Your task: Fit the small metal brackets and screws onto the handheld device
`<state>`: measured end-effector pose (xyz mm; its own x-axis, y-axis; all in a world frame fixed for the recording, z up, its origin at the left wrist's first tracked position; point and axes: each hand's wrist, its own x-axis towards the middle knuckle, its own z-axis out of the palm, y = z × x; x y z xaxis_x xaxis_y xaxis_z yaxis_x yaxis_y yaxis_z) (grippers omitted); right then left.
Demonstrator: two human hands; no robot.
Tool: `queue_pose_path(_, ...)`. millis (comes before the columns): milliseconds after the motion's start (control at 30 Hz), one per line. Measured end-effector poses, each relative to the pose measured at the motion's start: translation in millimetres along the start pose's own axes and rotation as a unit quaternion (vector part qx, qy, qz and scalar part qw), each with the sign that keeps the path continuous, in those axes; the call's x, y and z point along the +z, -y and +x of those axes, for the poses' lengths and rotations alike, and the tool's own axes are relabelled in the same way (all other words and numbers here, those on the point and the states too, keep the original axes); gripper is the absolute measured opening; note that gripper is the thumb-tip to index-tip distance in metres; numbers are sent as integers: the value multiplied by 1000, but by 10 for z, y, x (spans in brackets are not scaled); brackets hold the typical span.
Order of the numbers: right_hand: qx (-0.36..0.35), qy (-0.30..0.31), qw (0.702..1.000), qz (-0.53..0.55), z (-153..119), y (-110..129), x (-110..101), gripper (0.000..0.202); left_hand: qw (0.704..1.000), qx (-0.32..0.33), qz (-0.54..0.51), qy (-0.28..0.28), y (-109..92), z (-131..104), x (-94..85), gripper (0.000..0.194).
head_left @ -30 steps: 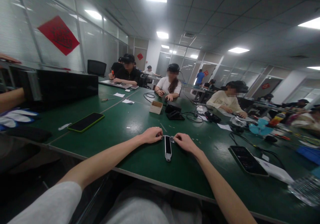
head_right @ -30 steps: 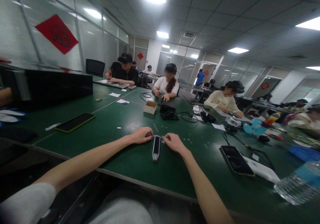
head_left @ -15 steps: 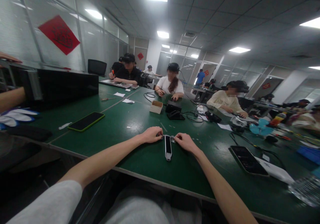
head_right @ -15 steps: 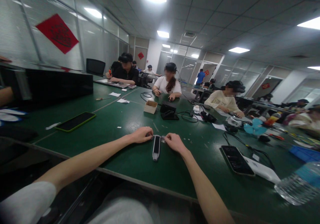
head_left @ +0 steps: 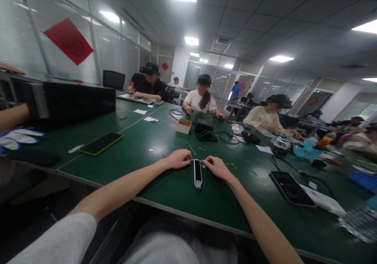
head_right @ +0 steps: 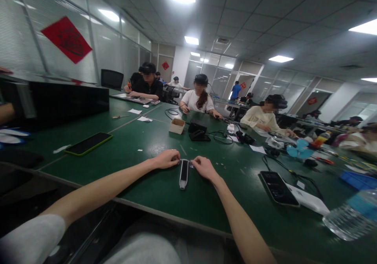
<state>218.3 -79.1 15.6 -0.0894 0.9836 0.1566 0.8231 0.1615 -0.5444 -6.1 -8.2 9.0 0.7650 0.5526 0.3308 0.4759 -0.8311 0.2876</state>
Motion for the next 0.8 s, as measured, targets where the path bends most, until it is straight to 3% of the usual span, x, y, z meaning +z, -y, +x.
queue_pose_path(800,-110,-27,993,-44,11,-59,21,15,1000,8,-5,-10,32,-2,35,12)
